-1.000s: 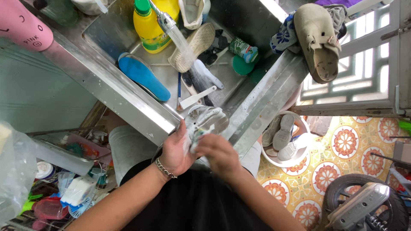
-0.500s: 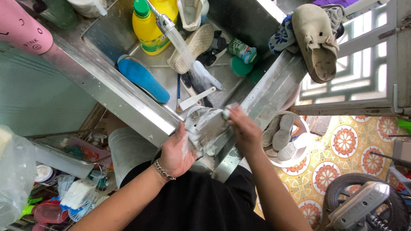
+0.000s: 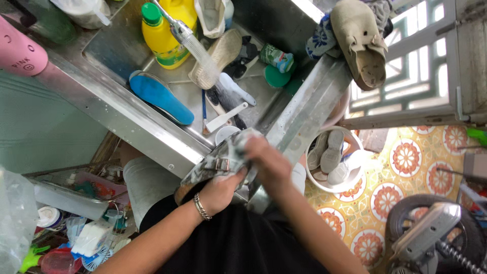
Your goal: The person cleans a shoe in a sink using a brush and a sponge with cleaning solution, rinsing the shoe under running water.
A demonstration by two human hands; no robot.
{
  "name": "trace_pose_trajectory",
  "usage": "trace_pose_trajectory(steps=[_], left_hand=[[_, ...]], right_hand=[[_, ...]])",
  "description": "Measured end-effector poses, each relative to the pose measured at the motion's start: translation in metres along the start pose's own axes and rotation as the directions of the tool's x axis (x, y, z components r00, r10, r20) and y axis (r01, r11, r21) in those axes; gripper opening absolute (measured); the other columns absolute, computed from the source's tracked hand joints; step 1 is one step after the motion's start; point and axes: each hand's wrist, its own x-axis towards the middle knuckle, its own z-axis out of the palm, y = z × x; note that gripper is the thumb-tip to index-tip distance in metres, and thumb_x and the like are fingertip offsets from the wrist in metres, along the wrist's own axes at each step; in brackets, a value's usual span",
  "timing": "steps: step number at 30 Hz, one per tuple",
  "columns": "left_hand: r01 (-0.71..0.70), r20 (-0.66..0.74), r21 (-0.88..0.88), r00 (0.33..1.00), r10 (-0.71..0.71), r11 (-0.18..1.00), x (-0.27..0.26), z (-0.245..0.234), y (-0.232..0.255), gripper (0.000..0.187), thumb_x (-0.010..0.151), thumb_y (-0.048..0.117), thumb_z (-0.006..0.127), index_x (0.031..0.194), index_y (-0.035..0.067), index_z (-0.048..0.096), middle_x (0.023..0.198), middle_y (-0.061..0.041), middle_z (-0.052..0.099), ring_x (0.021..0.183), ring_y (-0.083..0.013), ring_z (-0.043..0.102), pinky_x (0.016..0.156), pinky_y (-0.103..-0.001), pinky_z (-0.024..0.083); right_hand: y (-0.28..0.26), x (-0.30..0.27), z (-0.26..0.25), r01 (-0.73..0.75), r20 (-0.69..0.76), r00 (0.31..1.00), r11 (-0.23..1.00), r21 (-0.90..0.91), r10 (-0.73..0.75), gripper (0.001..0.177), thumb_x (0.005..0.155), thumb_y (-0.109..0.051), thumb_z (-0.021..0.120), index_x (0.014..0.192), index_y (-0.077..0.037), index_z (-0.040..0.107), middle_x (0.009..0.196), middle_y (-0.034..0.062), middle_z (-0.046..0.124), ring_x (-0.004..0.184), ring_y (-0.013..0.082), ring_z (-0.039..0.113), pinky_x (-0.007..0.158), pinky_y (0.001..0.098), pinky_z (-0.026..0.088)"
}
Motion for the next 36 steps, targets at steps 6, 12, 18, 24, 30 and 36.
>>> trace_pose_trajectory(steps=[6,12,18,24,30,36], left_hand=[[-0.469,-0.046,0.069,0.880,0.473,0.880,0.005,0.009,-0.011,0.054,0.112,0.032,0.039,0.150,-0.007,0.041,0.156,-0.027,0.045,0.145,-0.0367,0.038,0.117,-0.042,0.025],[0.125,0.230,0.197,0.958,-0.170,0.972,0.012,0.006,-0.054,0.046,0.109,0.025,0.033,0.150,0.012,0.050,0.127,-0.019,0.068,0.121,-0.0317,0.066,0.109,-0.037,0.047],[-0.641,0.250,0.666,0.673,0.697,0.380,0.017,0.020,-0.108,0.063,0.087,-0.010,0.046,0.150,-0.009,0.044,0.145,-0.036,0.053,0.137,-0.0414,0.052,0.114,-0.045,0.040],[-0.493,0.014,0.353,0.853,0.522,0.795,0.012,0.026,-0.099,0.039,0.102,0.007,0.056,0.139,-0.004,0.054,0.143,-0.026,0.060,0.136,-0.0370,0.053,0.115,-0.046,0.037],[-0.536,0.240,0.591,0.831,0.503,0.603,0.010,0.017,-0.099,0.046,0.105,0.007,0.043,0.150,0.000,0.051,0.146,-0.024,0.057,0.136,-0.0340,0.054,0.115,-0.043,0.039],[-0.597,0.229,0.682,0.723,0.652,0.422,0.006,0.009,-0.067,0.050,0.101,0.002,0.041,0.150,-0.004,0.051,0.148,-0.028,0.052,0.138,-0.0381,0.049,0.116,-0.044,0.035]], right_hand=[[-0.004,-0.017,0.005,-0.185,-0.047,0.981,0.976,0.113,0.191,0.009,0.094,0.002,0.073,0.102,-0.001,0.070,0.108,0.0134,0.076,0.099,0.0256,0.076,0.088,0.0330,0.060],[0.014,-0.012,-0.009,-0.243,-0.122,0.963,0.970,0.005,0.242,0.012,0.095,0.005,0.069,0.106,0.001,0.071,0.112,0.0160,0.077,0.103,0.0273,0.077,0.093,0.0349,0.060],[0.000,-0.021,-0.002,-0.169,-0.090,0.979,0.977,0.126,0.181,0.008,0.099,0.005,0.065,0.105,-0.001,0.069,0.113,0.0151,0.076,0.113,0.0289,0.075,0.104,0.0371,0.058],[0.009,-0.022,-0.005,-0.369,-0.130,0.917,0.926,0.081,0.377,0.013,0.097,0.001,0.068,0.109,0.001,0.072,0.109,0.0165,0.077,0.102,0.0281,0.076,0.096,0.0343,0.056],[0.014,-0.021,-0.016,-0.395,-0.122,0.913,0.918,-0.039,0.388,0.008,0.094,0.002,0.071,0.101,0.002,0.074,0.106,0.0180,0.078,0.095,0.0282,0.077,0.089,0.0346,0.056],[0.003,-0.025,-0.006,-0.110,-0.167,0.977,0.984,0.138,0.133,0.012,0.094,0.009,0.064,0.102,-0.002,0.064,0.103,0.0133,0.071,0.106,0.0310,0.073,0.100,0.0401,0.056]])
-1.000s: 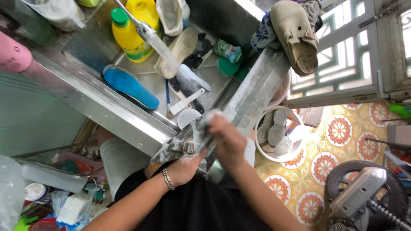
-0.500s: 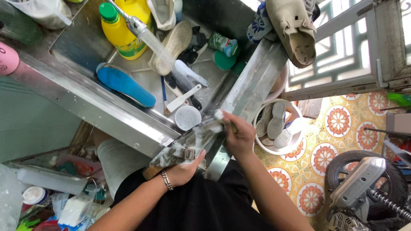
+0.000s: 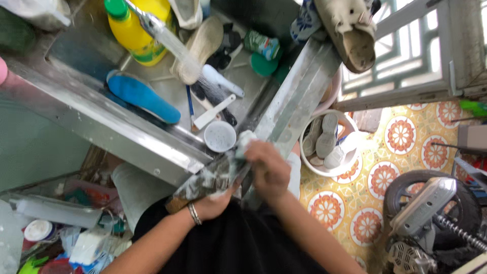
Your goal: The person cleans a shoe in a sink using a brush and a sponge with cleaning solution, rinsing the shoe under running water.
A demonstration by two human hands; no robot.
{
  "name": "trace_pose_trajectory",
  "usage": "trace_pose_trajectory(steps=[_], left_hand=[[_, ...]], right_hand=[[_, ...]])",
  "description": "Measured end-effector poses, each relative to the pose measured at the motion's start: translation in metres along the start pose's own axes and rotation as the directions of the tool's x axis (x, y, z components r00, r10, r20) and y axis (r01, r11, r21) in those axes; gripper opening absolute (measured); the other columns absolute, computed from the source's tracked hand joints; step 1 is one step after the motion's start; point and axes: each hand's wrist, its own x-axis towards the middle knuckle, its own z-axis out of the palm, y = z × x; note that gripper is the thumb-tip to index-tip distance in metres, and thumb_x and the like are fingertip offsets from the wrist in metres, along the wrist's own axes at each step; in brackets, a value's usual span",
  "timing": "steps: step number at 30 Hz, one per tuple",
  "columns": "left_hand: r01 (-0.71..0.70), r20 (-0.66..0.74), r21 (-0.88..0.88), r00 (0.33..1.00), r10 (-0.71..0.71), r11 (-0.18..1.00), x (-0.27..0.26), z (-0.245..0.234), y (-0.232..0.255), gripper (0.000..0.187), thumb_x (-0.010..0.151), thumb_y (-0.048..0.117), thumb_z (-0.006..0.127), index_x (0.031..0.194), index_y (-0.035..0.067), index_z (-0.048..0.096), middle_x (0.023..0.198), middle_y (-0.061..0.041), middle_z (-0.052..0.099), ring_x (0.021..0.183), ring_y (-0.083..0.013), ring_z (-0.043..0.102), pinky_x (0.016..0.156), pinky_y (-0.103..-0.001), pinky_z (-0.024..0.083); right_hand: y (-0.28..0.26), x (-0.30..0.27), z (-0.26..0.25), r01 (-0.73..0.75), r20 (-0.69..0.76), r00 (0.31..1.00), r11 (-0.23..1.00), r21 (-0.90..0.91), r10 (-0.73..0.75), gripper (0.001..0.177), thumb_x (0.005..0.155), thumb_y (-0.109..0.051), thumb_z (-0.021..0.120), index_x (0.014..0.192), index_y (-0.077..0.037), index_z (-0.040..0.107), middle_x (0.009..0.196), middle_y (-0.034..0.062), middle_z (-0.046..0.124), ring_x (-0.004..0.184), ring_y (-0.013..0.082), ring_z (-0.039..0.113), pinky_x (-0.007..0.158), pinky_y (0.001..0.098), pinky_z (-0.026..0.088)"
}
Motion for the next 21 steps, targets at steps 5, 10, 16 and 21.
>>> trace_pose_trajectory(steps=[5,10,16,21], left_hand=[[0.409,0.173,-0.521,0.910,-0.377,0.749,0.008,-0.005,0.006,0.038,0.106,0.022,0.049,0.137,0.000,0.057,0.143,-0.017,0.062,0.136,-0.0282,0.055,0.117,-0.040,0.038],[0.292,0.145,-0.379,0.956,-0.255,0.878,0.002,0.001,0.005,0.041,0.106,0.016,0.046,0.143,0.000,0.057,0.147,-0.022,0.057,0.138,-0.0328,0.051,0.117,-0.042,0.037],[0.284,0.122,-0.506,0.958,-0.258,0.814,0.002,0.014,0.000,0.045,0.105,0.015,0.046,0.148,0.001,0.047,0.154,-0.020,0.047,0.144,-0.0332,0.042,0.120,-0.044,0.031],[0.145,0.190,-0.162,0.975,-0.114,0.976,-0.016,0.028,-0.013,0.049,0.111,0.012,0.035,0.158,0.003,0.044,0.152,-0.021,0.051,0.142,-0.0306,0.048,0.122,-0.042,0.036]], right_hand=[[0.016,0.004,-0.003,-0.164,-0.075,0.984,0.985,-0.059,0.160,0.019,0.092,0.011,0.066,0.105,-0.002,0.067,0.104,0.0132,0.067,0.096,0.0277,0.068,0.088,0.0358,0.056],[0.005,-0.001,0.001,0.006,-0.003,1.000,1.000,0.005,-0.006,0.016,0.092,0.009,0.069,0.104,-0.002,0.066,0.108,0.0141,0.067,0.102,0.0259,0.068,0.090,0.0330,0.056],[-0.016,0.011,0.008,0.262,0.142,0.955,0.965,0.006,-0.260,0.016,0.085,0.001,0.074,0.099,-0.003,0.067,0.103,0.0127,0.064,0.100,0.0313,0.065,0.091,0.0412,0.053],[-0.008,0.029,-0.013,0.039,0.165,0.986,0.982,-0.185,-0.008,0.012,0.091,0.004,0.075,0.101,-0.002,0.071,0.101,0.0119,0.066,0.094,0.0276,0.068,0.083,0.0357,0.055]])
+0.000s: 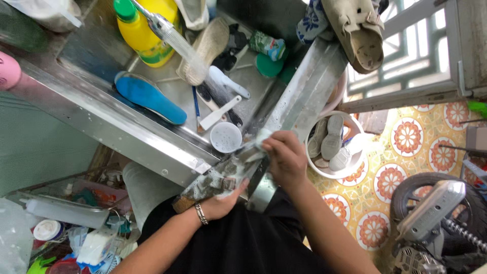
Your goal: The person cleans a shoe in a sink using a brush and a sponge with cleaning solution, rinsing the shoe under running water.
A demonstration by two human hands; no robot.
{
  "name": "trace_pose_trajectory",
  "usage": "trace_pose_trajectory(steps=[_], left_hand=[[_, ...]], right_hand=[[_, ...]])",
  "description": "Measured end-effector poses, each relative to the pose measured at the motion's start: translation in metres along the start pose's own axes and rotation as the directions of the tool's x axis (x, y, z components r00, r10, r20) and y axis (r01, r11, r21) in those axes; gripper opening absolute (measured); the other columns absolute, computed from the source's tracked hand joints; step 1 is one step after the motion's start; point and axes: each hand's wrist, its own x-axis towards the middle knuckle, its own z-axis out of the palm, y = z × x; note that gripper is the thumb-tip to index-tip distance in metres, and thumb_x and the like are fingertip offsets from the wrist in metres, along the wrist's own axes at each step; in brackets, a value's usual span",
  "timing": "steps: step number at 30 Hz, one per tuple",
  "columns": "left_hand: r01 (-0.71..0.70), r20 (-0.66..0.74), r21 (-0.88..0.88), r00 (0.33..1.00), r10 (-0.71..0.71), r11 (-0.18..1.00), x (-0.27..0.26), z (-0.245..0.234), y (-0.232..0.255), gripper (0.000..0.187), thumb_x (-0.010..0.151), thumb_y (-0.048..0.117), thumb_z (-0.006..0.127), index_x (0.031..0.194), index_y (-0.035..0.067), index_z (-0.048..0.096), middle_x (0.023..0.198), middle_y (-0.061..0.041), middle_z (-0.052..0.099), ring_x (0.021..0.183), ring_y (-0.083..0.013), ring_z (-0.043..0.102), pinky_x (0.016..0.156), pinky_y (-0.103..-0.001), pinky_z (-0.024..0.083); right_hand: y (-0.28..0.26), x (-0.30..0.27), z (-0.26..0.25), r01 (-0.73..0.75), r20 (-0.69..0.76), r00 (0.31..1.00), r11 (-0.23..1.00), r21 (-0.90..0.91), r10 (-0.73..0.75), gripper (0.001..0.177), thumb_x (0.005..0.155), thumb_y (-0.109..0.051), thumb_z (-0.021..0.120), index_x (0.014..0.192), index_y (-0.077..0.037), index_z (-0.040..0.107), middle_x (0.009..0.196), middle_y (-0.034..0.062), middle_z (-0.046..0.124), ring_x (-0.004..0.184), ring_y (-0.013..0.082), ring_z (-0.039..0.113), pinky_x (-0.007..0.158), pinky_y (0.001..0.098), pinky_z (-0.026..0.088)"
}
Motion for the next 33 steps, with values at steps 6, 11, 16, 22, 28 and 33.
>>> trace_pose_trajectory(steps=[6,11,16,22,28,33], left_hand=[[0.359,0.264,-0.157,0.913,-0.311,0.920,0.012,0.000,0.007,0.039,0.108,0.021,0.036,0.140,0.006,0.052,0.148,-0.015,0.055,0.142,-0.0262,0.049,0.121,-0.039,0.036],[0.147,-0.079,-0.329,0.980,-0.182,0.933,0.015,0.001,0.008,0.045,0.108,0.023,0.043,0.146,-0.001,0.047,0.153,-0.021,0.049,0.143,-0.0338,0.042,0.119,-0.046,0.028],[0.272,0.111,-0.354,0.962,-0.249,0.895,0.018,-0.003,0.013,0.036,0.105,0.024,0.043,0.130,0.003,0.057,0.140,-0.016,0.057,0.132,-0.0280,0.055,0.112,-0.043,0.042],[0.228,-0.013,-0.350,0.969,-0.248,0.908,0.028,-0.011,0.021,0.030,0.108,0.025,0.044,0.118,0.003,0.061,0.125,-0.016,0.066,0.118,-0.0307,0.061,0.108,-0.046,0.045],[0.074,-0.179,-0.337,0.974,-0.141,0.938,0.024,-0.007,0.019,0.032,0.107,0.022,0.044,0.125,0.000,0.060,0.129,-0.020,0.064,0.120,-0.0344,0.059,0.107,-0.046,0.043],[-0.013,-0.068,0.056,0.998,0.017,0.998,0.020,0.016,0.005,0.026,0.101,0.016,0.044,0.116,0.002,0.061,0.132,-0.023,0.061,0.129,-0.0357,0.057,0.112,-0.048,0.041]], right_hand=[[-0.024,0.001,0.009,0.284,0.112,0.951,0.957,0.055,-0.288,0.022,0.081,0.000,0.075,0.103,0.002,0.068,0.102,0.0143,0.062,0.098,0.0347,0.065,0.088,0.0456,0.055],[-0.025,0.017,0.007,0.241,0.069,0.969,0.969,-0.060,-0.237,0.022,0.080,0.002,0.077,0.099,-0.002,0.068,0.102,0.0120,0.065,0.097,0.0320,0.066,0.087,0.0444,0.055],[-0.043,0.006,0.024,0.375,0.238,0.905,0.926,-0.048,-0.354,0.029,0.070,0.004,0.073,0.098,-0.003,0.071,0.100,0.0141,0.065,0.098,0.0356,0.068,0.083,0.0434,0.055],[-0.033,0.019,0.010,0.180,0.043,0.983,0.975,-0.127,-0.176,0.021,0.081,0.010,0.075,0.099,0.000,0.068,0.100,0.0125,0.066,0.091,0.0298,0.066,0.080,0.0380,0.053],[-0.038,0.021,0.006,0.081,0.035,0.996,0.993,-0.090,-0.079,0.020,0.082,0.014,0.068,0.097,0.001,0.069,0.100,0.0133,0.066,0.094,0.0283,0.068,0.082,0.0374,0.056],[-0.051,0.012,0.022,0.263,0.185,0.950,0.964,-0.039,-0.251,0.021,0.079,0.004,0.076,0.099,-0.001,0.069,0.101,0.0137,0.065,0.098,0.0314,0.067,0.085,0.0399,0.055]])
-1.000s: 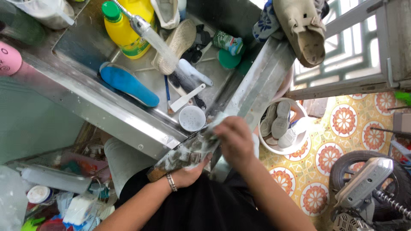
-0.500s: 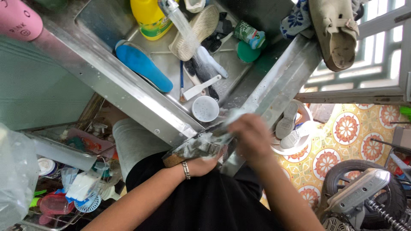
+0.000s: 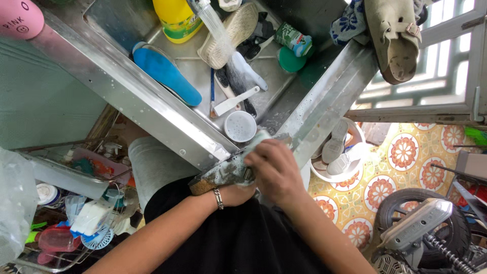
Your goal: The person cleans a shoe in a sink using a brush and a sponge with cleaning solution, rinsing the shoe under running water.
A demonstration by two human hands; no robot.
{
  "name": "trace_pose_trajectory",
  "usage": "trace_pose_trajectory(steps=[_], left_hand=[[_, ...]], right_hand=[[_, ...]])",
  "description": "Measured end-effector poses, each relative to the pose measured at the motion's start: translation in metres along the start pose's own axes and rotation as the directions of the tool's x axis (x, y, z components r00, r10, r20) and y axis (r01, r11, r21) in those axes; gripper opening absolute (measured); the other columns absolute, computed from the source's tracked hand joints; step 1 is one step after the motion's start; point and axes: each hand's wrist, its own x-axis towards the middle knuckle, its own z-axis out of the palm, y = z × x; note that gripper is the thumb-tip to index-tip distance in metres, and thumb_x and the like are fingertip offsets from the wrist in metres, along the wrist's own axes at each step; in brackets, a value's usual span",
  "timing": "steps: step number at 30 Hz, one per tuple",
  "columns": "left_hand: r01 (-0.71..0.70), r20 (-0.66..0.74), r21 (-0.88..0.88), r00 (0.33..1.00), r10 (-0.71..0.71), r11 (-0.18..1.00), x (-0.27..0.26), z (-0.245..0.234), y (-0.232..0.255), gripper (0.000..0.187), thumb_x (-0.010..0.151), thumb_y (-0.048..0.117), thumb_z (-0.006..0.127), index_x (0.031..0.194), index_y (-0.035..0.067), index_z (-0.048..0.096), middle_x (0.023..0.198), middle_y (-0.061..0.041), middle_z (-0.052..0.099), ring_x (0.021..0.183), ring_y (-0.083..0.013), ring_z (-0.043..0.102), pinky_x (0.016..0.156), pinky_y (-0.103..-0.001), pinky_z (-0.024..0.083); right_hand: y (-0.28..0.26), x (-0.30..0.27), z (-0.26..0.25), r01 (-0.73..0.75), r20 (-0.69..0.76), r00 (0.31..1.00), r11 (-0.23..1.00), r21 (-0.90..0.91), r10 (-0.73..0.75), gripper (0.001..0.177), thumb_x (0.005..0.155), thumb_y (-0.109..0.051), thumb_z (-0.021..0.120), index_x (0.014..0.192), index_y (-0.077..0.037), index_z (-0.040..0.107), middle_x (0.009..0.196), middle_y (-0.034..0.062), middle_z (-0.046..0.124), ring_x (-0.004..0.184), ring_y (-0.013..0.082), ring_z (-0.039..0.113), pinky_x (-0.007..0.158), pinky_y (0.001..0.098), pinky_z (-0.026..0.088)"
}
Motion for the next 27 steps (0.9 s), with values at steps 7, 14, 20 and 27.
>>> trace_pose_trajectory(steps=[7,14,20,27], left_hand=[[0.285,0.098,-0.306,0.959,-0.267,0.908,0.004,-0.015,0.008,0.035,0.107,0.026,0.043,0.126,0.002,0.060,0.134,-0.018,0.063,0.128,-0.0301,0.056,0.114,-0.045,0.039],[0.236,0.068,-0.453,0.971,-0.231,0.859,0.005,-0.023,0.011,0.041,0.109,0.025,0.041,0.140,0.000,0.049,0.149,-0.021,0.051,0.139,-0.0319,0.044,0.118,-0.046,0.029],[0.245,0.095,-0.544,0.968,-0.231,0.802,0.003,-0.010,0.001,0.046,0.109,0.025,0.037,0.148,0.002,0.044,0.154,-0.018,0.046,0.144,-0.0278,0.041,0.121,-0.041,0.030],[0.411,0.187,-0.676,0.899,-0.397,0.611,0.007,-0.064,0.024,0.039,0.108,0.025,0.044,0.141,0.006,0.052,0.147,-0.010,0.054,0.136,-0.0221,0.051,0.114,-0.036,0.039]], right_hand=[[0.024,-0.001,-0.015,-0.119,-0.134,0.985,0.991,-0.067,0.109,0.019,0.082,0.009,0.074,0.097,-0.003,0.070,0.099,0.0107,0.067,0.094,0.0277,0.066,0.080,0.0365,0.055],[0.030,-0.020,-0.010,-0.185,-0.202,0.962,0.983,0.006,0.182,0.014,0.087,0.009,0.071,0.096,-0.002,0.070,0.101,0.0149,0.068,0.094,0.0287,0.070,0.081,0.0365,0.057],[0.029,-0.036,0.000,-0.135,-0.240,0.959,0.987,0.091,0.153,0.005,0.093,0.003,0.069,0.096,-0.001,0.069,0.100,0.0134,0.067,0.094,0.0289,0.069,0.087,0.0360,0.056],[0.044,-0.038,-0.003,-0.256,-0.283,0.916,0.958,0.130,0.283,0.005,0.095,0.001,0.072,0.100,-0.001,0.070,0.103,0.0127,0.069,0.097,0.0267,0.071,0.088,0.0331,0.056]])
